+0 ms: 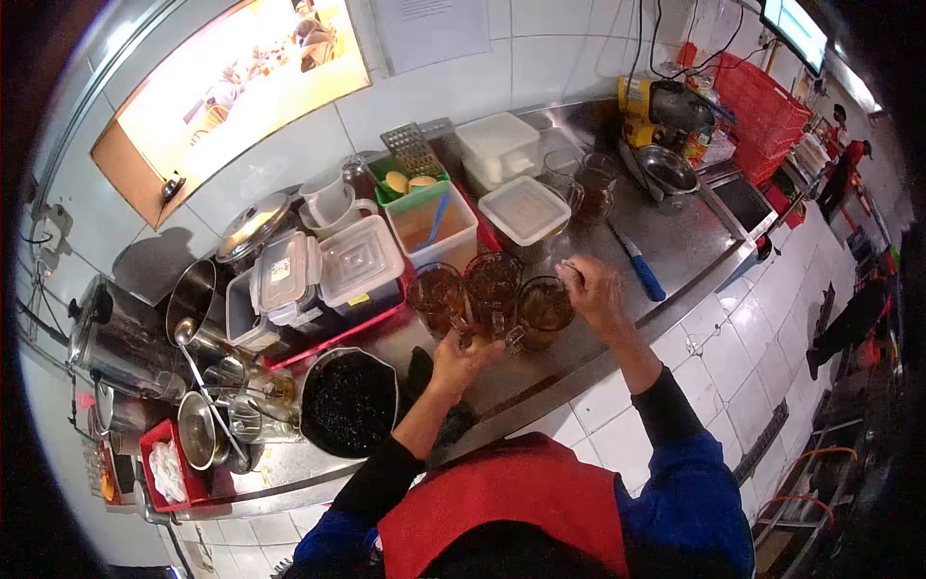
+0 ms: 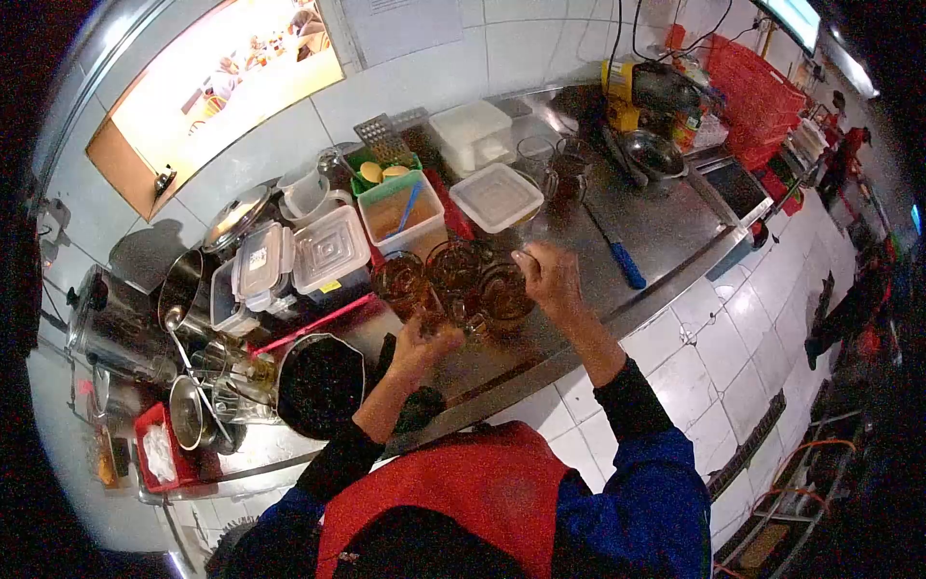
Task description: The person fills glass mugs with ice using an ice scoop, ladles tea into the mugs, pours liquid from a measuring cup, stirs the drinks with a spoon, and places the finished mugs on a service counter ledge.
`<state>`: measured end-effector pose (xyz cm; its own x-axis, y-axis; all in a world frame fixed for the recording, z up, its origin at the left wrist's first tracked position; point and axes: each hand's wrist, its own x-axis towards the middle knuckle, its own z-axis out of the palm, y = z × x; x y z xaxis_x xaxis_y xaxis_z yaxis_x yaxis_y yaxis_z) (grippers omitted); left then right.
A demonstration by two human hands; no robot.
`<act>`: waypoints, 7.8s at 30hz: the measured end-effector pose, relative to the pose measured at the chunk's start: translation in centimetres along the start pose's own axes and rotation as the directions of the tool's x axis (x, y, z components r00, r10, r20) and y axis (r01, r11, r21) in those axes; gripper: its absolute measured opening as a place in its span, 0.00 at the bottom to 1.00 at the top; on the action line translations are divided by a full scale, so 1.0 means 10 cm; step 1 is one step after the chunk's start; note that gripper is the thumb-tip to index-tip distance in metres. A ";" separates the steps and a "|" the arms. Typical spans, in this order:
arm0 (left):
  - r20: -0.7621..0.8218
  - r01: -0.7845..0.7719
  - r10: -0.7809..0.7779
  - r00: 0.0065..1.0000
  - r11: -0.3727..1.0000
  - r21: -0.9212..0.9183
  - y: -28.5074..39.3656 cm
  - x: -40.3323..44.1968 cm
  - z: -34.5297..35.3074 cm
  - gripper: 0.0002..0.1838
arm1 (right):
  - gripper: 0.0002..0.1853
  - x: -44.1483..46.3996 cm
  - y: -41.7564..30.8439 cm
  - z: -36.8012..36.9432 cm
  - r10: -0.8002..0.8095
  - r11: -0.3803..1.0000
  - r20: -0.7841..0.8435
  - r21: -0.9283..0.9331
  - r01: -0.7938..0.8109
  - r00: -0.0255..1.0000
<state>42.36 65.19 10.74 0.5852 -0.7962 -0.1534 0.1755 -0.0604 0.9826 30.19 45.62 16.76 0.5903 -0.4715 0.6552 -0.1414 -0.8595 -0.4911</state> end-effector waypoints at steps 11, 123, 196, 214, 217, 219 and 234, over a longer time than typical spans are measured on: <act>0.014 0.110 -0.110 0.994 0.968 -0.225 0.13 0.04 0.08 0.15 | 0.09 0.02 0.04 0.06 -0.057 0.997 0.083 -0.044 0.061 0.995; -0.016 -0.139 0.145 0.989 0.972 0.190 -0.09 -0.14 -0.20 0.18 | 0.21 -1.70 -0.02 0.56 0.379 0.923 -0.089 -0.038 -0.383 0.921; 0.556 -0.555 0.062 0.829 0.213 0.804 -0.27 -0.76 -0.56 0.22 | 0.22 -1.67 -0.17 0.29 0.329 0.894 0.022 -0.329 -0.303 0.944; 0.512 -0.517 0.120 0.851 0.363 0.775 -0.03 -0.67 -0.23 0.10 | 0.22 -1.74 -0.15 0.32 0.310 0.884 -0.010 -0.365 -0.292 0.951; 0.560 -0.562 0.063 0.826 0.034 0.826 -0.05 -0.68 -0.34 0.14 | 0.19 -1.83 -0.22 0.37 0.361 0.892 0.046 -0.310 -0.330 0.932; 0.484 -0.493 -0.142 0.863 -0.036 0.869 -0.19 -0.61 -0.48 0.15 | 0.16 -1.90 -0.40 0.50 0.383 0.914 0.036 -0.161 -0.372 0.923; 0.511 -0.494 0.143 0.847 0.565 0.661 0.13 -0.64 0.14 0.18 | 0.11 -1.92 -0.36 0.48 0.712 0.613 -0.003 0.489 -0.620 0.702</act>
<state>37.74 69.43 13.16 0.1163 -0.9911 0.0642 -0.7135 -0.0384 0.6996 23.15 58.75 3.20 0.3109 -0.9438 0.1119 -0.0643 -0.1383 -0.9883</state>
